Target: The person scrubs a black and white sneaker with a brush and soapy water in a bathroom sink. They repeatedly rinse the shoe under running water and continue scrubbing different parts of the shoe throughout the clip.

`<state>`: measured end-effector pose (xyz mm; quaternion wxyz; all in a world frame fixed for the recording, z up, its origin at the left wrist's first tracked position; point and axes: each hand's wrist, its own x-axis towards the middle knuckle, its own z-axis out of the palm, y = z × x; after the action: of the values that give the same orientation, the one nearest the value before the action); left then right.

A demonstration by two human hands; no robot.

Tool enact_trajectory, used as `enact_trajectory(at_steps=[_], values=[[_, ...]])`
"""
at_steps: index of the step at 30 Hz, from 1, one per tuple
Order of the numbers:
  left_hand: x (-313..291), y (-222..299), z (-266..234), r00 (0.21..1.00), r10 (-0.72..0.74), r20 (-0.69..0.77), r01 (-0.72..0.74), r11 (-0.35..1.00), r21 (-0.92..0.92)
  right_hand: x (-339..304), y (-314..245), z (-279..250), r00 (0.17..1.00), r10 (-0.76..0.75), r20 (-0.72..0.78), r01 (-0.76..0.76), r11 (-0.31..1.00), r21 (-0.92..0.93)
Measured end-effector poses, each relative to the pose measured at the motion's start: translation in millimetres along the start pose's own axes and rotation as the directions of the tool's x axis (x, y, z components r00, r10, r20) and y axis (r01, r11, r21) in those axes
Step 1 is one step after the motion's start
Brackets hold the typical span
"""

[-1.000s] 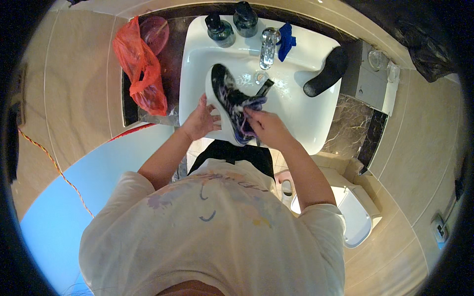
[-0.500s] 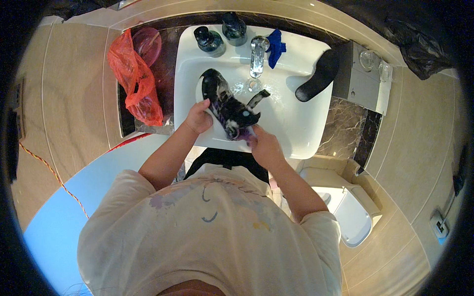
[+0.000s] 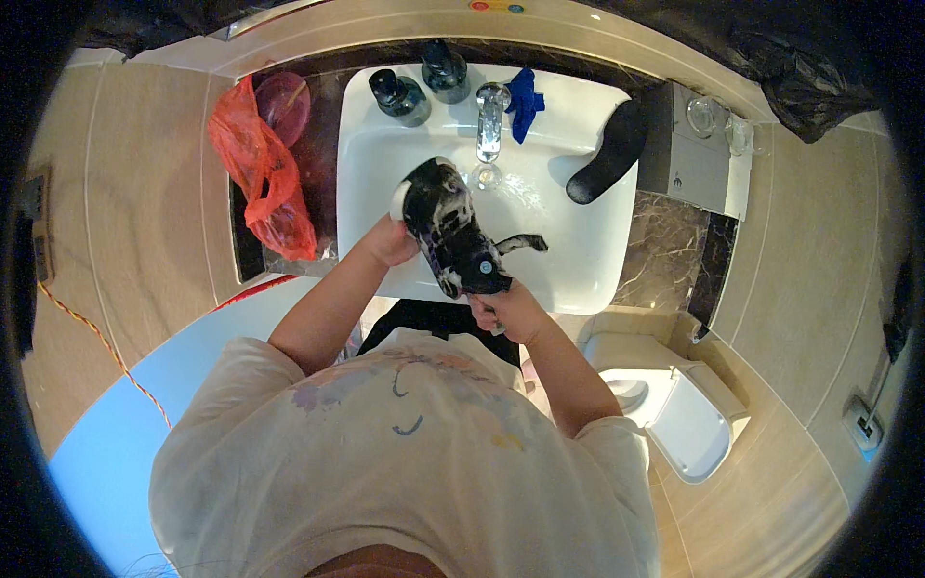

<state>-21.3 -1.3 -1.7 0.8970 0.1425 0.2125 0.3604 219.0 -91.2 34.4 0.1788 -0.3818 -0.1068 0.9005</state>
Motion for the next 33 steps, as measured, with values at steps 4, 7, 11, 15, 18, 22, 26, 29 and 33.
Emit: enact_trajectory(at_steps=[4,7,11,15,18,22,26,29,33], values=[[5,-9,-9,0.999,0.001,0.052,-0.002,1.000,0.025,19,18,-6,0.959,-0.101,-0.263,0.061,0.986,-0.157],[18,-4,-23,0.983,-0.023,-0.180,0.040,0.995,0.093,47,43,-8,0.631,-0.683,-0.369,0.173,0.587,-0.791],[0,16,24,0.902,0.222,-0.369,-0.112,0.948,0.298,30,3,-14,0.595,-0.702,-0.392,-0.290,0.267,-0.919],[33,10,63,0.610,0.307,-0.731,-0.285,0.945,0.159,32,-3,-8,0.664,-0.728,-0.171,-0.320,-0.071,-0.945],[53,7,23,0.648,0.169,-0.742,-0.373,0.920,-0.117,34,-5,-1,0.649,-0.756,-0.084,-0.288,-0.143,-0.947],[44,-1,-1,0.750,0.048,-0.659,-0.274,0.931,-0.243,3,-7,-17,0.576,-0.799,-0.175,-0.158,0.101,-0.982],[40,-17,-15,0.742,-0.097,-0.663,-0.126,0.952,-0.280,-2,-2,-6,0.723,-0.683,-0.100,-0.222,-0.093,-0.971],[37,-7,8,0.688,-0.079,-0.721,-0.064,0.983,-0.169,-8,2,-5,0.824,-0.558,-0.095,-0.252,-0.211,-0.945],[43,-8,5,0.604,0.020,-0.797,-0.061,0.998,-0.021,-22,-9,58,0.833,-0.461,-0.306,-0.459,-0.267,-0.847]])
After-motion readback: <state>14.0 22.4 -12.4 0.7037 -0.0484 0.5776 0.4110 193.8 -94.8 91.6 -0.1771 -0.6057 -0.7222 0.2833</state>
